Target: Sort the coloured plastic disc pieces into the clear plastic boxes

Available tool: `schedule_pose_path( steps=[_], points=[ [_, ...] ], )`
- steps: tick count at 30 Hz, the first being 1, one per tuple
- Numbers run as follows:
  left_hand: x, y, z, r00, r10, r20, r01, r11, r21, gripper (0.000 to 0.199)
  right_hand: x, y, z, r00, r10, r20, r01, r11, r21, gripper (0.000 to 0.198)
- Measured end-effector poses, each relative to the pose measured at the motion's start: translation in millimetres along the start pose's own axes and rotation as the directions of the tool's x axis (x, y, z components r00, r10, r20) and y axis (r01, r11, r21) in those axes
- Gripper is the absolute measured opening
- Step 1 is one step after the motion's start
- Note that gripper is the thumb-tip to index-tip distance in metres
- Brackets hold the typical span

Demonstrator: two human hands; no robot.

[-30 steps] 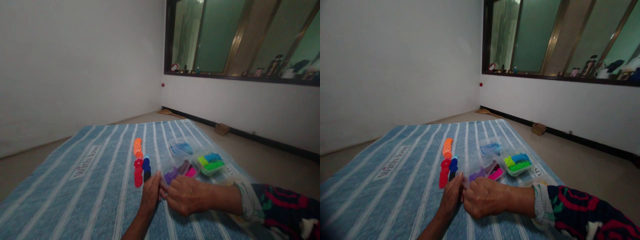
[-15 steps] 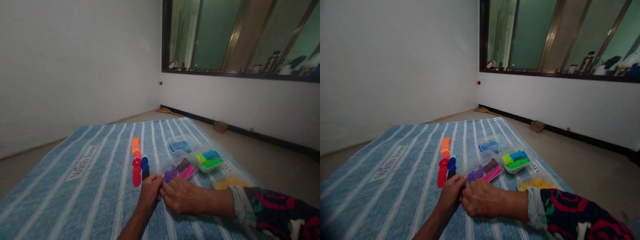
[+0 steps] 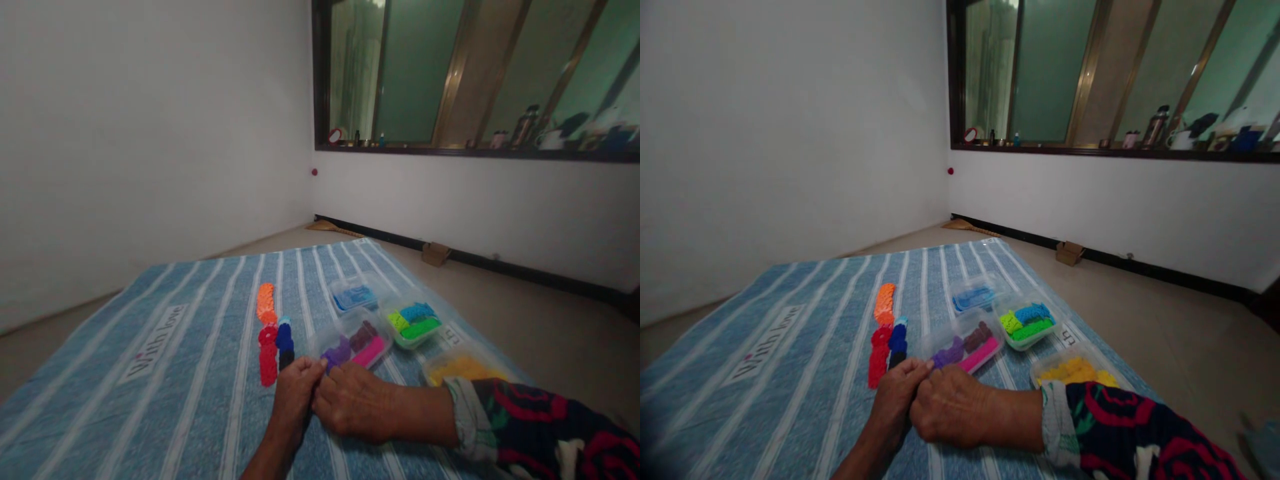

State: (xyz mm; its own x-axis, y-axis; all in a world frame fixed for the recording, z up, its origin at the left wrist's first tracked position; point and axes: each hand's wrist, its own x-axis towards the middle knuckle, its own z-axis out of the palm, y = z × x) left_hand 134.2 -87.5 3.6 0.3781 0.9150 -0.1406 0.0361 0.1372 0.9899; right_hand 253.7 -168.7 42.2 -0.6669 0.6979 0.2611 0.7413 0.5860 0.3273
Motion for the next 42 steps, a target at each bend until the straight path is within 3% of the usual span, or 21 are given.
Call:
schedule_pose_path(
  steps=[5, 10, 16, 22, 28, 34, 38, 40, 42],
  points=[
    [-4, 4, 1, 0.998, 0.019, -0.053, -0.018, 0.999, 0.029, 0.029, 1, 2, -16, 1.0, -0.018, -0.005, 0.018, 0.998, 0.054, 0.008],
    [-11, 4, 4, 0.999, -0.021, -0.045, 0.022, 1.0, 0.015, 0.027, 3, 27, -41, 0.995, 0.071, -0.064, -0.068, 0.997, 0.041, 0.01],
    [-11, 6, 6, 0.997, -0.05, -0.06, 0.054, 0.997, 0.064, 0.031, 7, 49, -46, 0.975, 0.189, 0.117, -0.194, 0.981, 0.026, 0.011],
    [-14, 7, 8, 0.991, 0.05, -0.122, -0.033, 0.991, 0.132, 0.033, -7, 46, -39, 0.886, 0.3, 0.352, -0.348, 0.934, 0.081, 0.016],
    [-14, 7, 9, 0.993, -0.013, -0.118, 0.022, 0.997, 0.075, 0.029, -22, 41, -40, 0.866, 0.322, 0.383, -0.388, 0.915, 0.108, 0.021],
    [-16, 8, 7, 0.988, -0.037, -0.149, 0.047, 0.997, 0.068, 0.028, -27, 31, -50, 0.798, 0.399, 0.453, -0.499, 0.858, 0.123, 0.022],
    [-22, 11, 2, 0.988, -0.051, -0.143, 0.062, 0.995, 0.072, 0.027, -33, 21, -52, 0.752, 0.498, 0.433, -0.603, 0.784, 0.145, 0.022],
    [-28, 13, -1, 0.99, -0.049, -0.134, 0.061, 0.995, 0.085, 0.028, -36, 17, -49, 0.716, 0.575, 0.395, -0.665, 0.735, 0.134, 0.024],
    [-34, 12, -4, 0.99, -0.05, -0.131, 0.062, 0.994, 0.091, 0.029, -40, 12, -45, 0.647, 0.679, 0.347, -0.746, 0.659, 0.1, 0.028]
  ],
)
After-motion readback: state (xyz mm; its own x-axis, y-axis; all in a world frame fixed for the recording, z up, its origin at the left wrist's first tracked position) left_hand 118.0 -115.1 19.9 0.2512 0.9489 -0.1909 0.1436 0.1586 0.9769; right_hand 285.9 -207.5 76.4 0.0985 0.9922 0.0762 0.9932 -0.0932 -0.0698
